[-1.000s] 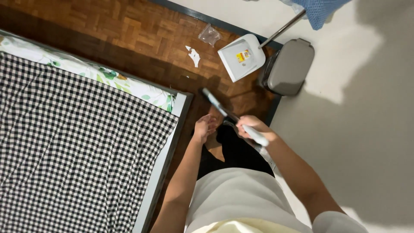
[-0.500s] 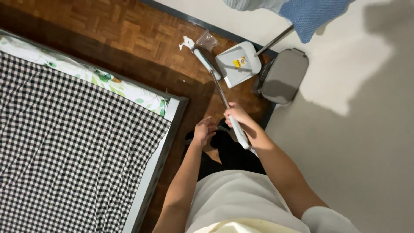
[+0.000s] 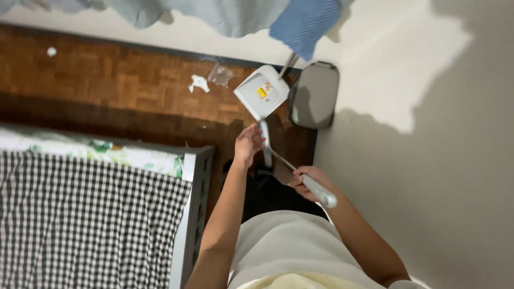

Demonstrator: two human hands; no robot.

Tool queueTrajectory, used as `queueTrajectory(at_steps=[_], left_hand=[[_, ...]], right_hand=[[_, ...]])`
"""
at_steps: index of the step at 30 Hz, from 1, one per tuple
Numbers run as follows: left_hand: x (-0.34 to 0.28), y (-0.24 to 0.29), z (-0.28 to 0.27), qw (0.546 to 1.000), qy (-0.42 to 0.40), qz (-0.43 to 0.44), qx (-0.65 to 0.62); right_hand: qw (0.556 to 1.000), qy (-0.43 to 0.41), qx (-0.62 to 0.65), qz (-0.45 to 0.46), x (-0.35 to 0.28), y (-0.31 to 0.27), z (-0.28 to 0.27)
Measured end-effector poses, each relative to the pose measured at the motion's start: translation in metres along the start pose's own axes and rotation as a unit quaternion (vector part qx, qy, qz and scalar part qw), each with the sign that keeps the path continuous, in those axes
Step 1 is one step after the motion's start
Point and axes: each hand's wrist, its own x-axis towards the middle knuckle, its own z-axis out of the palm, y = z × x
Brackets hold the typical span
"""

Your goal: Sweep broken white pieces from a wooden floor into a dustpan using a broom.

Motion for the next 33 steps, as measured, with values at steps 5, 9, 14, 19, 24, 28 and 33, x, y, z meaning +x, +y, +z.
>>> queueTrajectory(at_steps=[5, 9, 14, 19, 24, 28, 33], left_hand=[[0.038, 0.01, 0.047, 0.967, 0.027, 0.221, 0.12], [0.002, 0.086, 0.111, 0.834, 0.031, 0.45, 0.318], [0.035, 0.131, 0.164, 0.665, 0.014, 0.554, 0.5], [0.064, 0.151, 0.183, 0.544, -0.034, 0.416, 0.728], [0.1, 0.144, 0.178, 0.549, -0.041, 0.446, 0.706], [0.122, 0.133, 0.167, 0.584, -0.018, 0.536, 0.609], [0.116, 0.149, 0.172, 0.642, -0.041, 0.645, 0.411]], right_hand=[[0.978, 0.054, 0.189, -0.071, 0.008, -0.003, 0.001], [0.931, 0.075, 0.323, -0.15, 0.034, -0.015, -0.014], [0.886, 0.085, 0.401, -0.217, 0.035, -0.043, 0.005], [0.829, 0.055, 0.465, -0.305, 0.052, -0.06, 0.018], [0.805, 0.049, 0.48, -0.344, 0.073, -0.087, 0.031], [0.839, 0.031, 0.437, -0.322, 0.093, -0.102, 0.024], [0.848, 0.024, 0.404, -0.342, 0.121, -0.109, 0.019]])
